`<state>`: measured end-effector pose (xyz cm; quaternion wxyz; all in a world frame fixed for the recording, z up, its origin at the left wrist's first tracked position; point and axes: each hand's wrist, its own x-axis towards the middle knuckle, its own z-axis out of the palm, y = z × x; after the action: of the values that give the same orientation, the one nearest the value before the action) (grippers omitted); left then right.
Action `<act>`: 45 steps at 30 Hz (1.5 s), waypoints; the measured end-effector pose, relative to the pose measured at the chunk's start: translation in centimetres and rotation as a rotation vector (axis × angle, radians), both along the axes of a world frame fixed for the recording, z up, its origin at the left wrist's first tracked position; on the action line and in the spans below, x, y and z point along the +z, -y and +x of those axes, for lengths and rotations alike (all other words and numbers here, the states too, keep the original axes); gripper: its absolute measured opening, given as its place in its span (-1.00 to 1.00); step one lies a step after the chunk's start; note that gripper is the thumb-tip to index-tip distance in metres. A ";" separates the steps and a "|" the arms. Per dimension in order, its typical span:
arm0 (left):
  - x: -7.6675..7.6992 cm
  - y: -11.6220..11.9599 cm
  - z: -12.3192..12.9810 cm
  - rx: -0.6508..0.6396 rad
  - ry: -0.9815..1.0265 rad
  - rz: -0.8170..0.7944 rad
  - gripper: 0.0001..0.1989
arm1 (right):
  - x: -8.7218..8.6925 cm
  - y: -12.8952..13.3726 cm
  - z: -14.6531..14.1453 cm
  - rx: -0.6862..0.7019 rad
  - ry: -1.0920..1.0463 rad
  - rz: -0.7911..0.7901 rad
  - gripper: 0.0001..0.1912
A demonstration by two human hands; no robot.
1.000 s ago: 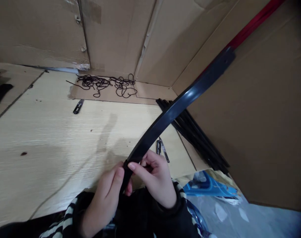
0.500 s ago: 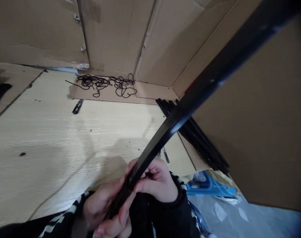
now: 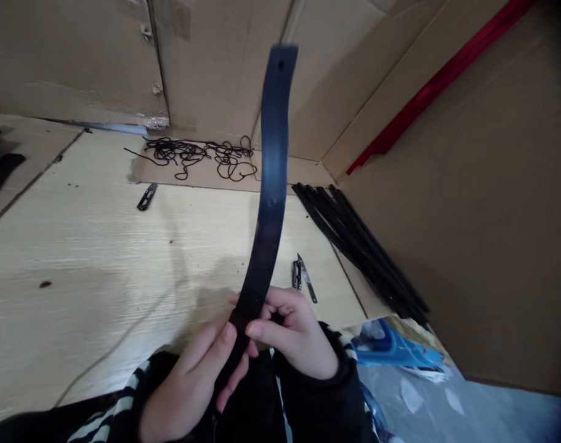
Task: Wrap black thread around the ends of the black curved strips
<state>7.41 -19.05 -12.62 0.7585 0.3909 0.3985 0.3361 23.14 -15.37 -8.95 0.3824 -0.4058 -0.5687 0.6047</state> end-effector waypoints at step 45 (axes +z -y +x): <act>-0.7 -0.2 0.1 -0.067 0.227 -0.196 -0.45 | 0.3 0.6 -0.9 -0.123 0.082 0.011 -0.73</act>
<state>7.46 -18.86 -13.33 0.8441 0.2877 0.3276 0.3122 22.26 -15.97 -8.60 0.3975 -0.4622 -0.5613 0.5598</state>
